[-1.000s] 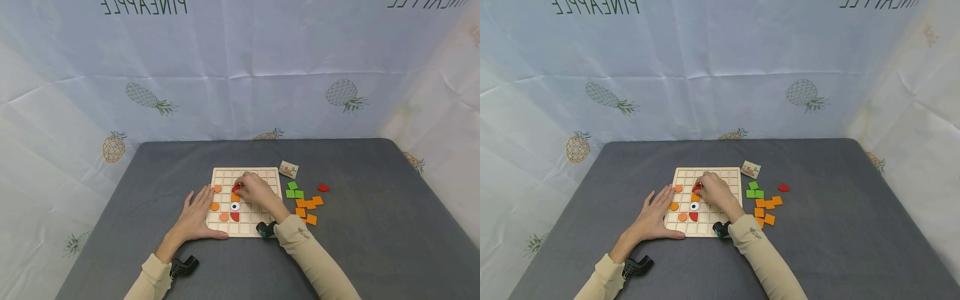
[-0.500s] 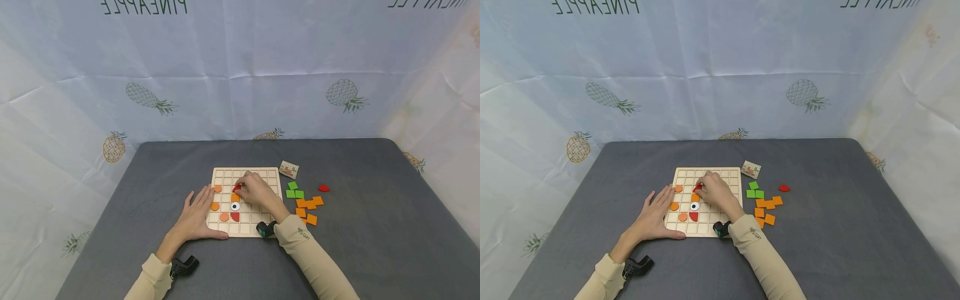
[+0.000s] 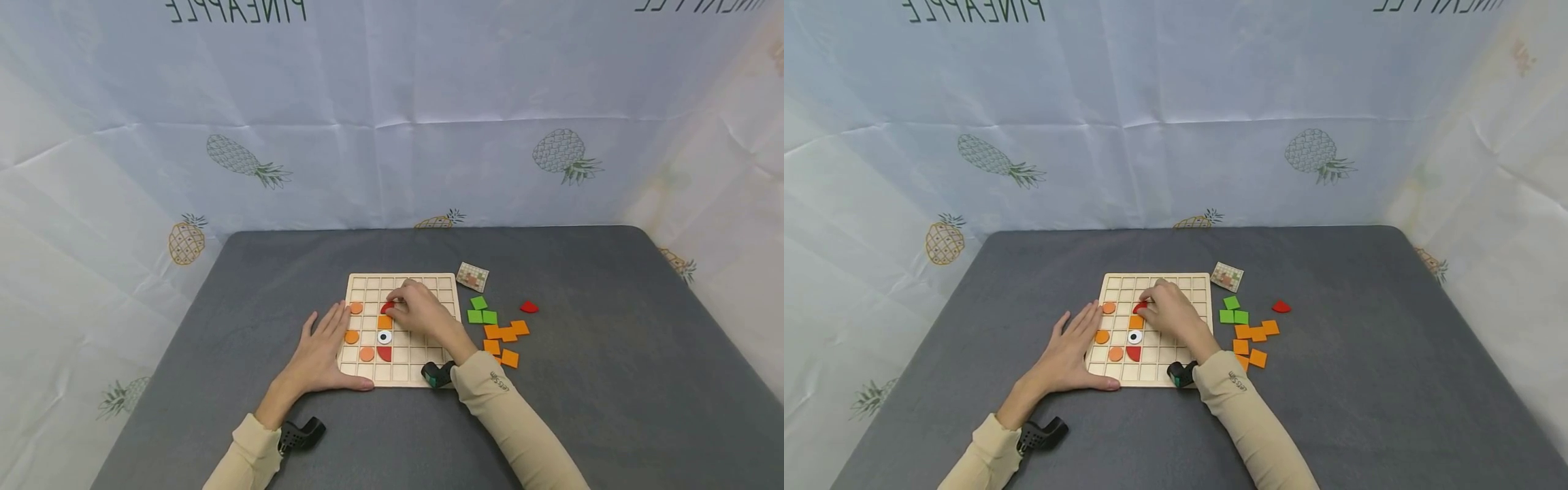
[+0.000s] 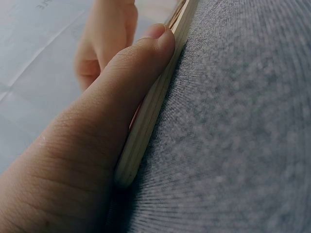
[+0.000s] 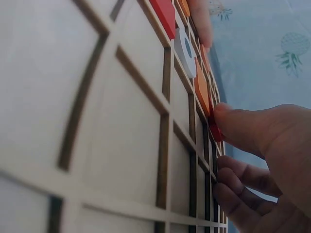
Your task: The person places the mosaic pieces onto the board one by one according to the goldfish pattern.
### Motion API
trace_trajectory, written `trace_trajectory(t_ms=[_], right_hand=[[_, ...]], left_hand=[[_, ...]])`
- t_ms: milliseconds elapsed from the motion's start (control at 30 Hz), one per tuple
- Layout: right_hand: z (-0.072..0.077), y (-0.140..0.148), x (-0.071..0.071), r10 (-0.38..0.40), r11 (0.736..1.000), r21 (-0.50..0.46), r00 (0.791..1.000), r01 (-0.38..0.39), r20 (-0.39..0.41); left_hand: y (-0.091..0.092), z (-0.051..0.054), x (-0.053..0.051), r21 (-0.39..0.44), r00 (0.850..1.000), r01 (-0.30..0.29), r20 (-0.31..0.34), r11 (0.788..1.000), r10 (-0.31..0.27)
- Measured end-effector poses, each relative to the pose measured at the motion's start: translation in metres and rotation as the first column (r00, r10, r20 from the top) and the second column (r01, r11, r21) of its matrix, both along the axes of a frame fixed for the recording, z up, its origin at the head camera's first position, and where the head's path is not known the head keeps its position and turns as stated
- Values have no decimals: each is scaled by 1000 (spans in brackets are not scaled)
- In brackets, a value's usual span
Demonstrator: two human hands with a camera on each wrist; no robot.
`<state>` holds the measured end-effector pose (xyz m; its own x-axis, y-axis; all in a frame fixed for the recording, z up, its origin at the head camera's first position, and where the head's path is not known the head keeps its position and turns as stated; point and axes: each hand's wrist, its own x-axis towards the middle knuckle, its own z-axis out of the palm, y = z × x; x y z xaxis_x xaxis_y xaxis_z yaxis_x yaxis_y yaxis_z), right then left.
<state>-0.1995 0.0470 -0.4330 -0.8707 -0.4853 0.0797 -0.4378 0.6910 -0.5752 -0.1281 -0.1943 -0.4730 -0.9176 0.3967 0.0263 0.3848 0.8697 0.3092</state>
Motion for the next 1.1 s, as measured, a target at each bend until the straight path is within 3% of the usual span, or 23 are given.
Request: trace_trajectory(t_ms=[300, 833, 1100], right_hand=[[-2, 1, 1, -4, 999, -49, 1000, 4, 11], [-3, 1, 1, -34, 998, -53, 999, 35, 21], [-1, 6, 2, -13, 996, -90, 1000, 14, 15]], left_hand=[[0, -1, 1, 9, 1000, -1, 8, 1000, 1], [1, 1, 0, 4, 1000, -5, 11, 1000, 5], [0, 0, 0, -3, 1000, -8, 15, 1000, 8]])
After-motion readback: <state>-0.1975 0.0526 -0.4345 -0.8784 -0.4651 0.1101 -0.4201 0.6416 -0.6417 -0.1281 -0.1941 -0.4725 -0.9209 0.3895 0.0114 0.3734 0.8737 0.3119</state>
